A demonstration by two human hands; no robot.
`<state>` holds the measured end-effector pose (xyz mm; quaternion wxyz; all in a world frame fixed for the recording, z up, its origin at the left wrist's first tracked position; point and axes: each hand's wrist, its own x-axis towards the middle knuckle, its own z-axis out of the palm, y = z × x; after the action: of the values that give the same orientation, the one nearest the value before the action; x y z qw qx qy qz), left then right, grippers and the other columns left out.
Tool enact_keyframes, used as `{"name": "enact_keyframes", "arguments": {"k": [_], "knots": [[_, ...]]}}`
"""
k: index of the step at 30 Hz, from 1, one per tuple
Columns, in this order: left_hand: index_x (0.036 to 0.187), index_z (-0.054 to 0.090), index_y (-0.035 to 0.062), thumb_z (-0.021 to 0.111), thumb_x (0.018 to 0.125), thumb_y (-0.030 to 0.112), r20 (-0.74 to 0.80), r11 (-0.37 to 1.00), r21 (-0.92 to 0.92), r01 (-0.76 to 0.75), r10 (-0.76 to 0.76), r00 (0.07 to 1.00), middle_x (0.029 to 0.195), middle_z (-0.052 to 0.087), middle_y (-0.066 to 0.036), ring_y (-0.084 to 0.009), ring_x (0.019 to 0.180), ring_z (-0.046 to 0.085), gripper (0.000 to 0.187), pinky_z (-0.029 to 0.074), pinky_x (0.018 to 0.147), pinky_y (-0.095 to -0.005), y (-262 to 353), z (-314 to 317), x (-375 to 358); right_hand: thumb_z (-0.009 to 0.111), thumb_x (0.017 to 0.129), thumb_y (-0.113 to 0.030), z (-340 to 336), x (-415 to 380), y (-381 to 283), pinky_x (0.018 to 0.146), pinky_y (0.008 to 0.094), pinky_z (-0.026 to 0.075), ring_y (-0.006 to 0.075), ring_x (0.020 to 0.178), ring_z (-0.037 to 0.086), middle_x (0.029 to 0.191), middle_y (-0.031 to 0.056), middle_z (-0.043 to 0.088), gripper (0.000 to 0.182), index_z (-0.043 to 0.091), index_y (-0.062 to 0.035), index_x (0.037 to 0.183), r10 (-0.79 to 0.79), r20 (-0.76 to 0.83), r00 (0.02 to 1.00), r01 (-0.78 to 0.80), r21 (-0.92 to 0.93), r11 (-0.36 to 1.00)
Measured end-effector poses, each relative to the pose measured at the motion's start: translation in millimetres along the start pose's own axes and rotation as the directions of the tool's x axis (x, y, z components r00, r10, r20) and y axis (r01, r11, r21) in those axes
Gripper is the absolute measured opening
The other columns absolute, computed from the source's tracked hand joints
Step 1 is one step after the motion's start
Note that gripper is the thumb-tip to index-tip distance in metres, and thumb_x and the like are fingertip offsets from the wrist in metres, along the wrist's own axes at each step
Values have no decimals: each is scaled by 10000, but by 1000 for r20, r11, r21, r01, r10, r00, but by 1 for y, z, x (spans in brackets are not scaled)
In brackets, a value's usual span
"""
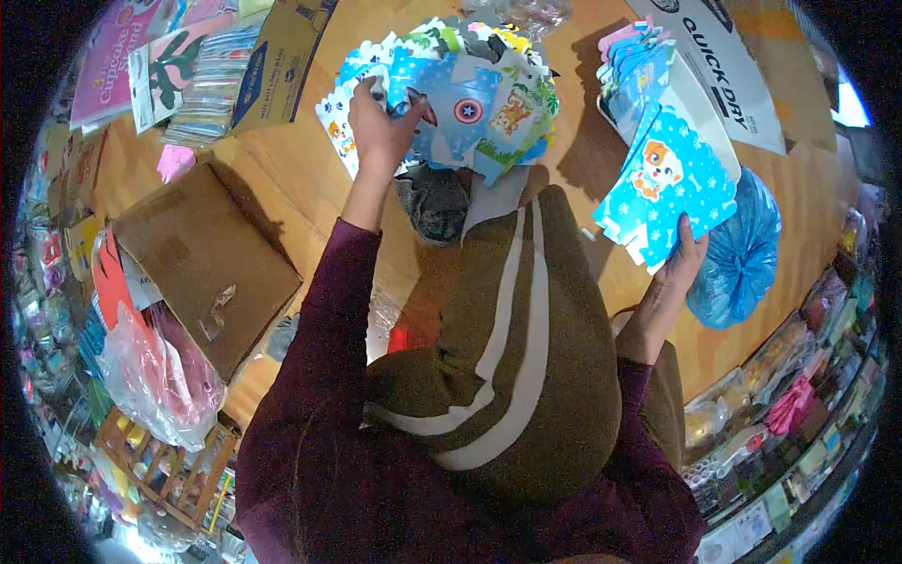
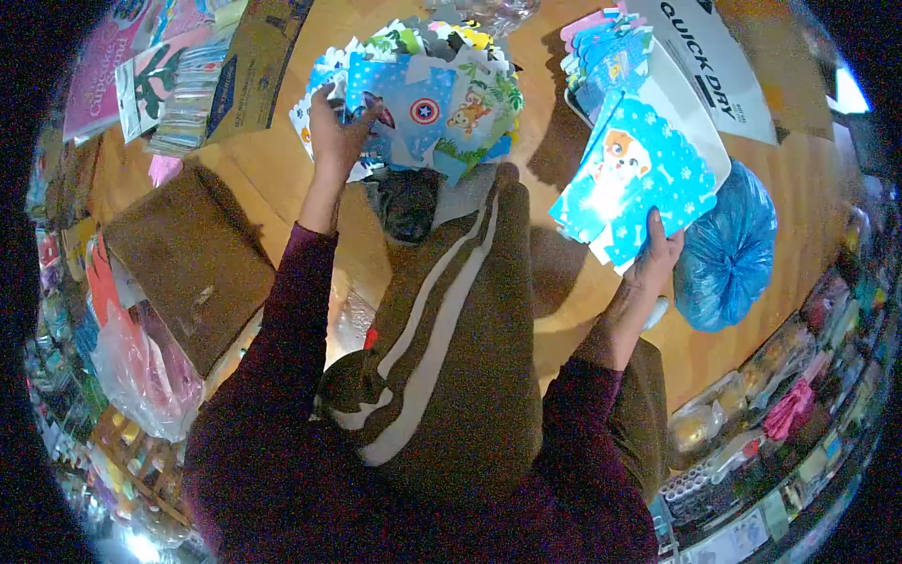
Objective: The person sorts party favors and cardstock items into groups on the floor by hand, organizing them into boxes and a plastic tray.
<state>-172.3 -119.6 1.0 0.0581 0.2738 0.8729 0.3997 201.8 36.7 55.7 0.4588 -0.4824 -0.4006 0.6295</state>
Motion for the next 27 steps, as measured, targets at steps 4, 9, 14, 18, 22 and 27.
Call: {"name": "enact_keyframes", "arguments": {"k": [4, 9, 14, 18, 22, 27], "knots": [[1053, 470, -11, 719, 601, 139, 236, 981, -22, 193, -182, 954, 911, 546, -178, -263, 790, 551, 538, 441, 675, -341, -12, 4, 0, 575, 759, -15, -20, -5, 0, 793, 319, 430, 201, 893, 539, 1041, 119, 539, 397, 435, 26, 1128, -29, -105, 994, 34, 44, 998], [942, 539, -21, 627, 691, 11, 162, 943, -315, 108, -59, 985, 802, 576, -93, -130, 654, 538, 267, 451, 594, -251, -3, -4, 4, 573, 763, -20, -40, -7, -4, 801, 324, 433, 210, 911, 540, 1057, 130, 534, 389, 440, 26, 1125, -40, -212, 976, 50, 39, 998], [908, 539, 2, 556, 758, -22, 405, 681, -660, 316, -32, 914, 814, 570, -34, -79, 667, 526, 153, 450, 570, -222, 73, -15, 3, 555, 778, -39, -63, -8, -16, 805, 353, 441, 236, 935, 533, 1080, 144, 517, 415, 399, 27, 1157, -105, -263, 959, 131, 86, 988], [968, 518, -15, 586, 732, 41, 671, 779, -539, 321, 166, 723, 853, 558, -76, -139, 779, 529, 252, 441, 681, -271, 95, 42, -33, 537, 789, -68, -68, -11, -31, 827, 404, 439, 270, 970, 517, 1132, 170, 479, 453, 350, 36, 1188, -186, -269, 945, 225, 122, 967], [993, 493, -8, 620, 738, 146, 812, 845, -417, 334, 182, 554, 876, 551, -126, -200, 828, 534, 323, 424, 743, -323, 94, 114, -93, 548, 782, -63, -69, -8, -39, 838, 399, 434, 274, 990, 512, 1133, 169, 482, 461, 355, 29, 1190, -215, -272, 938, 271, 186, 944], [1007, 470, 6, 618, 745, 200, 481, 867, -432, -247, 453, 751, 986, 512, -173, -272, 914, 504, 358, 401, 797, -352, 89, 109, -84, 562, 764, -23, -66, -5, -38, 841, 379, 434, 265, 993, 512, 1130, 162, 487, 473, 360, 26, 1188, -224, -308, 925, 279, 147, 949]]}}
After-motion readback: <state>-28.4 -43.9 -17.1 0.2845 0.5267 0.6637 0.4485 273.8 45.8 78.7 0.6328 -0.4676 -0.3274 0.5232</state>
